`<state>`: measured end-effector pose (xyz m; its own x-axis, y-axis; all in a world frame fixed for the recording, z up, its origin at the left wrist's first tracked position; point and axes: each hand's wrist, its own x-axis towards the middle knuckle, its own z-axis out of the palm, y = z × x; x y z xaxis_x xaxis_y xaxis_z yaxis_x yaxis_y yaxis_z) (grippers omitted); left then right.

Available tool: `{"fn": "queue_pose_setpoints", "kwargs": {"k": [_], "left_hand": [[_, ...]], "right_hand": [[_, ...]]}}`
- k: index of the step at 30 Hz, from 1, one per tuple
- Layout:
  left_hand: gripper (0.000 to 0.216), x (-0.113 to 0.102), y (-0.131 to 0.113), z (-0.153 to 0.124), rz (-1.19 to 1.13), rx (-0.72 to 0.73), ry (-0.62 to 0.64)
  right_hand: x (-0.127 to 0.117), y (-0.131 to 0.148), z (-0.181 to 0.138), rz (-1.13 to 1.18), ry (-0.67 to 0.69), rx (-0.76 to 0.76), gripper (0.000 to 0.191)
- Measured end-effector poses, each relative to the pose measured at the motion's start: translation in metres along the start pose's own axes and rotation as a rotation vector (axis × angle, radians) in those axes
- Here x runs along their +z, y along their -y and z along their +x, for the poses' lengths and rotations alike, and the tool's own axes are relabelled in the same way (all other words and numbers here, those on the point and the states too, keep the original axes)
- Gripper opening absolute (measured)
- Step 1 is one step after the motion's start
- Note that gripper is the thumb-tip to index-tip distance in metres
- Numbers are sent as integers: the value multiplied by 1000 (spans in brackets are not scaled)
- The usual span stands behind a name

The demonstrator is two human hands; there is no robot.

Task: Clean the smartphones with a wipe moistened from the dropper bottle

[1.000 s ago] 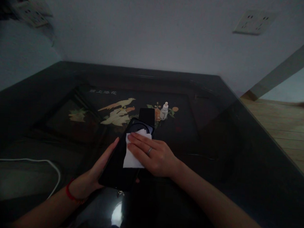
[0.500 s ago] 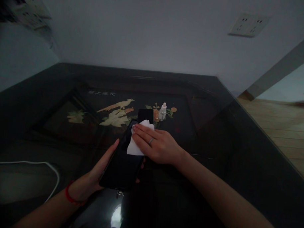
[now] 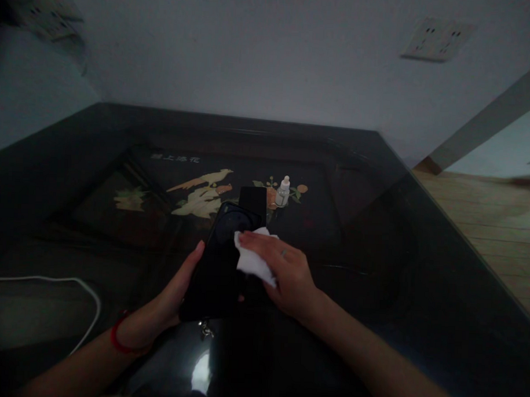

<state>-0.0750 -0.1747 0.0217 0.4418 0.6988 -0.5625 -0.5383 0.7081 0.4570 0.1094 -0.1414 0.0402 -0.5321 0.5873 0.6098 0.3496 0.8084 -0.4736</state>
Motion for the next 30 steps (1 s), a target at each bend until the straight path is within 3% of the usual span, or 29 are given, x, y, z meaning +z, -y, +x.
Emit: {"fn": "queue_pose_setpoints", "kwargs": {"k": [2, 4, 7, 14, 19, 22, 26, 30], "left_hand": [[59, 1, -1, -2, 50, 7, -39], [62, 2, -1, -3, 76, 10, -41], [66, 4, -1, -4, 76, 11, -42], [56, 8, -3, -8, 12, 40, -78], [62, 8, -8, -10, -27, 34, -81], [62, 8, -9, -8, -42, 30, -55], [69, 5, -6, -7, -18, -14, -23], [68, 2, -5, -8, -5, -24, -34]], "right_hand": [[3, 0, 9, 85, -184, 267, 28], [9, 1, 18, 152, -305, 426, 24], [18, 4, 26, 192, -262, 450, 23], [19, 16, 18, 197, -11, 101, 30], [2, 6, 3, 8, 140, -101, 32], [-7, -4, 3, -163, 127, -238, 33], [-8, -11, 17, -280, 37, -291, 32], [-1, -15, 33, -388, 92, -377, 26]]}}
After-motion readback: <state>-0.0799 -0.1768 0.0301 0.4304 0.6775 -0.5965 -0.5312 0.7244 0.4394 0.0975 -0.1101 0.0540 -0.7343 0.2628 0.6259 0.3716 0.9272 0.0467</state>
